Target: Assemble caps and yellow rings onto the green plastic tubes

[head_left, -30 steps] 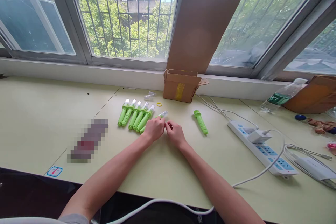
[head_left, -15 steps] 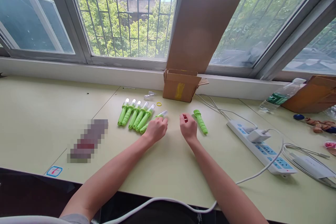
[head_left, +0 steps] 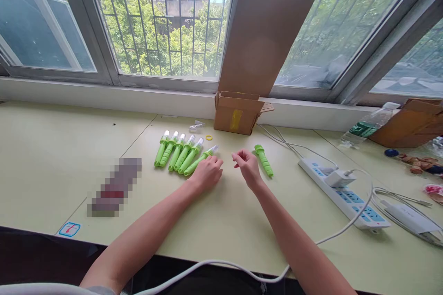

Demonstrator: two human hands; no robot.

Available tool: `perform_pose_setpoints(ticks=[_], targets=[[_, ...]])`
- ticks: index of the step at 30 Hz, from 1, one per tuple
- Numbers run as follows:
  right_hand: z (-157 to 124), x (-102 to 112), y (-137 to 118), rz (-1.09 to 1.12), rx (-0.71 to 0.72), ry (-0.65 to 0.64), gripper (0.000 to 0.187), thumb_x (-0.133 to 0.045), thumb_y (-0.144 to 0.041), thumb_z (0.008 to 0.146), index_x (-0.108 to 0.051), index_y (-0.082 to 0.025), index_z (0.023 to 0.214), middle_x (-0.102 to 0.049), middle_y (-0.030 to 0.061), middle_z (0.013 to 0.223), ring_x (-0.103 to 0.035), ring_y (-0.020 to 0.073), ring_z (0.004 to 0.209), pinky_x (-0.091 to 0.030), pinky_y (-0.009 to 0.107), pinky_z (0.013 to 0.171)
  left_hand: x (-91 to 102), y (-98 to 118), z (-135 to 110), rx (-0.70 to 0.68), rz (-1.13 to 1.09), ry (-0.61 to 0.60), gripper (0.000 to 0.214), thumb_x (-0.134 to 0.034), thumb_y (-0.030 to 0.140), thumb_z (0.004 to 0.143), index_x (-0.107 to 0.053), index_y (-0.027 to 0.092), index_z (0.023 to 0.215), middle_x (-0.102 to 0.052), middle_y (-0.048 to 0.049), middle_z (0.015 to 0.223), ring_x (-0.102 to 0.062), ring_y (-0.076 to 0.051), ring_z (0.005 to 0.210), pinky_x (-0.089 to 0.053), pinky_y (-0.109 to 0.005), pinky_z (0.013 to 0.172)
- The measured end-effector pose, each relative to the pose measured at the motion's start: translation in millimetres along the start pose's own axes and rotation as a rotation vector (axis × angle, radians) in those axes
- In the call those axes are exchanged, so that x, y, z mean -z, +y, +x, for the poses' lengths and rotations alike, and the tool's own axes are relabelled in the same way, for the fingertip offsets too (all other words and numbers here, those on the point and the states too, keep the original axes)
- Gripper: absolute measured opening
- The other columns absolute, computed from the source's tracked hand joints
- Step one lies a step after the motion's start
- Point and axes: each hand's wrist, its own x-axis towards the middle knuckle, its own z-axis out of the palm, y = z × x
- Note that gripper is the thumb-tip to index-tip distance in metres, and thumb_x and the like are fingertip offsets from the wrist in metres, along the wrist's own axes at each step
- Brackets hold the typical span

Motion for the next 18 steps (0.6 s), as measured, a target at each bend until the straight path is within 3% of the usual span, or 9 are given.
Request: perform_pose_setpoints(ticks=[3,6,9,11,13,15,18], targets=[[-15,-10,3,-0.227,0.096,-0.035,0.023,-0.058,-0.040,0.073,-0.055,-0.020,0.062,-0.059,0.0057,0.079,-0.055,0.0201,0.079,-0.048,0.034,0.071,-5.9,-4,1,-0.018,0.011,0.018,0.022,-0.048,0.022,0.086,-0.056,0.015,0.105,-0.057,-0.0127,0.103,-0.054,-0.025,0.098,-0.045,-0.037,0.085],[-33,-5,10,-0.425,0.154,-0.036,0.018,-0.059,-0.034,0.071,-0.058,-0.021,0.060,-0.060,0.0082,0.092,-0.054,0.0244,0.096,-0.044,0.039,0.085,-10.3,-7,1,-0.027,0.022,0.043,0.024,-0.047,0.024,0.087,-0.055,0.016,0.107,-0.055,-0.0123,0.106,-0.053,-0.024,0.100,-0.044,-0.037,0.086],[-45,5,19,-0.550,0.088,-0.022,0.016,-0.058,-0.030,0.069,-0.059,-0.020,0.056,-0.060,0.0094,0.101,-0.052,0.0271,0.104,-0.040,0.043,0.093,-12.1,-8,1,-0.032,0.031,0.038,0.024,-0.045,0.026,0.088,-0.054,0.016,0.108,-0.054,-0.0122,0.108,-0.052,-0.024,0.101,-0.044,-0.037,0.087],[-48,10,24,-0.588,0.026,-0.037,0.010,-0.060,-0.029,0.067,-0.065,-0.020,0.066,-0.056,0.0102,0.115,-0.050,0.0298,0.111,-0.036,0.047,0.099,-12.5,-9,1,-0.032,0.032,0.026,0.024,-0.045,0.026,0.088,-0.054,0.016,0.108,-0.054,-0.0122,0.109,-0.052,-0.024,0.102,-0.044,-0.037,0.087],[-47,13,26,-0.543,-0.006,-0.021,0.035,-0.063,-0.031,0.064,-0.067,-0.021,0.097,-0.044,0.0111,0.133,-0.043,0.0320,0.122,-0.031,0.049,0.103,-12.5,-9,1,-0.030,0.030,0.022,0.025,-0.044,0.027,0.088,-0.053,0.016,0.110,-0.054,-0.0122,0.110,-0.052,-0.024,0.103,-0.044,-0.037,0.088],[-44,13,27,-0.387,-0.014,0.034,0.064,-0.063,-0.033,0.066,-0.051,-0.023,0.127,-0.034,0.0123,0.142,-0.040,0.0305,0.126,-0.034,0.047,0.103,-12.4,-10,1,-0.026,0.024,0.025,0.027,-0.045,0.027,0.088,-0.052,0.016,0.112,-0.053,-0.0124,0.112,-0.051,-0.024,0.104,-0.044,-0.038,0.090],[-38,12,26,-0.080,-0.054,0.097,0.063,-0.057,-0.035,0.073,-0.043,-0.022,0.134,-0.044,0.0134,0.131,-0.052,0.0262,0.113,-0.046,0.041,0.091,-13.2,-10,1,-0.027,-0.002,0.042,0.029,-0.047,0.027,0.087,-0.052,0.015,0.113,-0.054,-0.0130,0.112,-0.052,-0.025,0.105,-0.044,-0.040,0.092]])
